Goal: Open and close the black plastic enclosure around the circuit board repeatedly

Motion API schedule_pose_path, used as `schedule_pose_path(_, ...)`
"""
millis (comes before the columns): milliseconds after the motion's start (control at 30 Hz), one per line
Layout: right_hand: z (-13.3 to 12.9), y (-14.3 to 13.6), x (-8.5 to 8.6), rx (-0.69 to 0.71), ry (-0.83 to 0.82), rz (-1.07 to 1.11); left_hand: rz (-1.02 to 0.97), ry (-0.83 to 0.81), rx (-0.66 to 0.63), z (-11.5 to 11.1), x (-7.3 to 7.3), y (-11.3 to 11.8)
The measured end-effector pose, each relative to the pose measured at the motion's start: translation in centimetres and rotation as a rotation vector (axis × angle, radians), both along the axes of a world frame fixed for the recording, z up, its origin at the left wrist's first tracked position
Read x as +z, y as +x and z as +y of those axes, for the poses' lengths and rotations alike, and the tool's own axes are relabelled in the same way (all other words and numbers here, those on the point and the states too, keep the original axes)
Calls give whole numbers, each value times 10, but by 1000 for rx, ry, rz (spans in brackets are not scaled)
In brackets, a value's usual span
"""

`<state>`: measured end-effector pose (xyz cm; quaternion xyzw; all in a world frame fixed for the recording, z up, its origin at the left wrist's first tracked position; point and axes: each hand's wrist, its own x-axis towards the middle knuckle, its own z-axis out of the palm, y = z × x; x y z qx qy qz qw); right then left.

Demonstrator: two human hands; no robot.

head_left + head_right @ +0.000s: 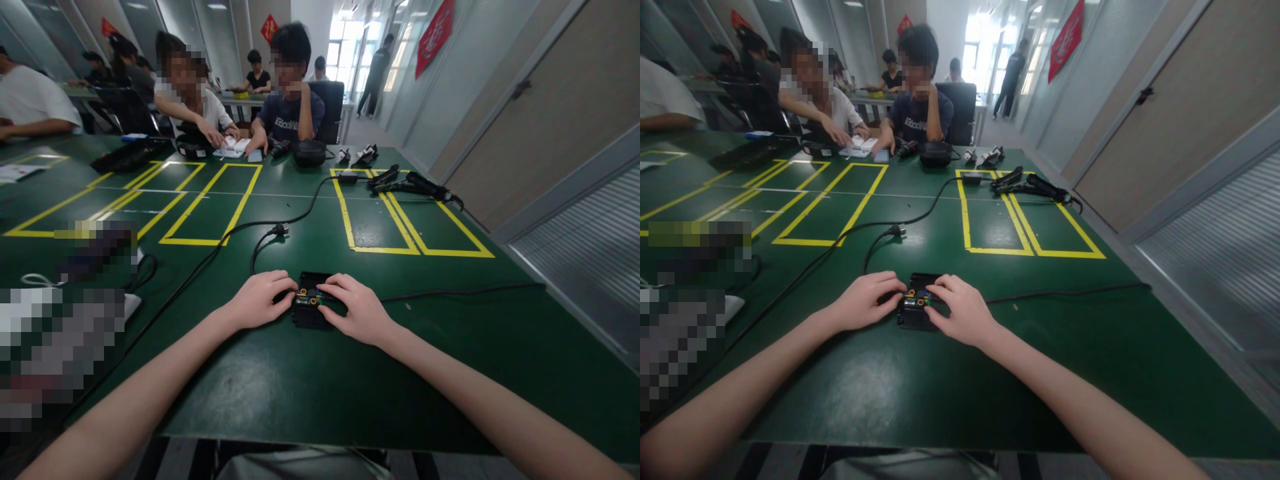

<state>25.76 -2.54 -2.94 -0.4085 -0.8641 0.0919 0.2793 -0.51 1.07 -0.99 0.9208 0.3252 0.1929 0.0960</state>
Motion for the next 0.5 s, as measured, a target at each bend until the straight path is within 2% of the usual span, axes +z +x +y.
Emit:
schedule_pose_path(333,4,0,-1,87,31,-25,-43,-97,44,-2,-2,1)
schedule_pose_path(500,4,2,-4,101,40,-12,-45,-93,51,-3,-3,1)
